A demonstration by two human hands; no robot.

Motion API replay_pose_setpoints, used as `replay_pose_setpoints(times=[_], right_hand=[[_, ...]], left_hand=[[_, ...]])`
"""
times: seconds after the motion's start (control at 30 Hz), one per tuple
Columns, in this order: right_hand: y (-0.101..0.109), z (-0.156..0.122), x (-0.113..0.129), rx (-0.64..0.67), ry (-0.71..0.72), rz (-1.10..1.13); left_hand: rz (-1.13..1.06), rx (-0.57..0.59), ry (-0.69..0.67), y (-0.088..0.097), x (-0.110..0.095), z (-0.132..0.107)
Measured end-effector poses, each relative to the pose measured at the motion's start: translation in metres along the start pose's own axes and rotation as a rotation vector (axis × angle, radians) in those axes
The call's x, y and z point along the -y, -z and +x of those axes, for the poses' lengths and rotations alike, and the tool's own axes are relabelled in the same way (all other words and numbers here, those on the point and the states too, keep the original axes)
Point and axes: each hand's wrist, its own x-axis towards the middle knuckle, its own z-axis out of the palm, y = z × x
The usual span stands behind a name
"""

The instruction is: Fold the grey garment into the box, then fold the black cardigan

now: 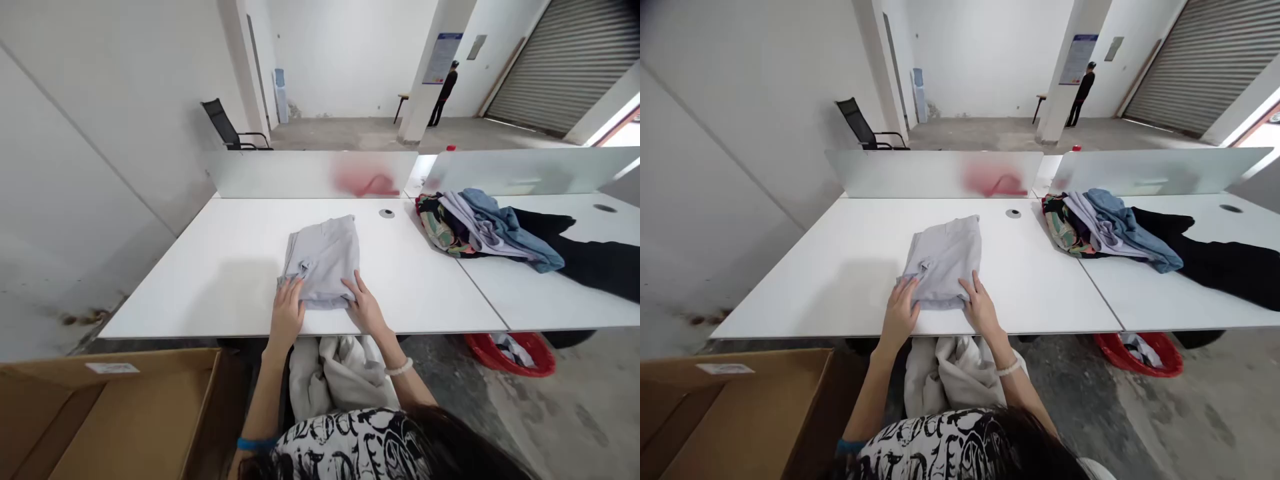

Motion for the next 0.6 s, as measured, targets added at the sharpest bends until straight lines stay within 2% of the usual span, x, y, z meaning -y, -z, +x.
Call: replay_pose_setpoints(times=[0.1, 0.2, 0.43, 0.5, 0.6], right_hand=[[0.012, -0.012, -0.011, -0.051, 0.032, 0.015], [0.01, -0.024, -0.023, -0.049, 0.054, -0.021], [0.002, -0.03, -0.026, -0.096, 0.085, -0.007], [0.004, -0.03, -0.027, -0.109, 0.09, 0.023], [0.005, -0.03, -0.03, -0.125, 0.146, 0.034]], left_hand=[[-0.026, -0.017, -0.057, -0.015, 0.003, 0.005], [-0.049, -0.08, -0.093, -0.023, 0.007, -0.003], [-0.084, -0.296, -0.096, -0.017, 0.01, -0.019], [-0.056, -0.286, -0.07, -0.015, 0.008, -0.021], [0.025, -0.2, -0.009, -0.008, 0.005, -0.022]])
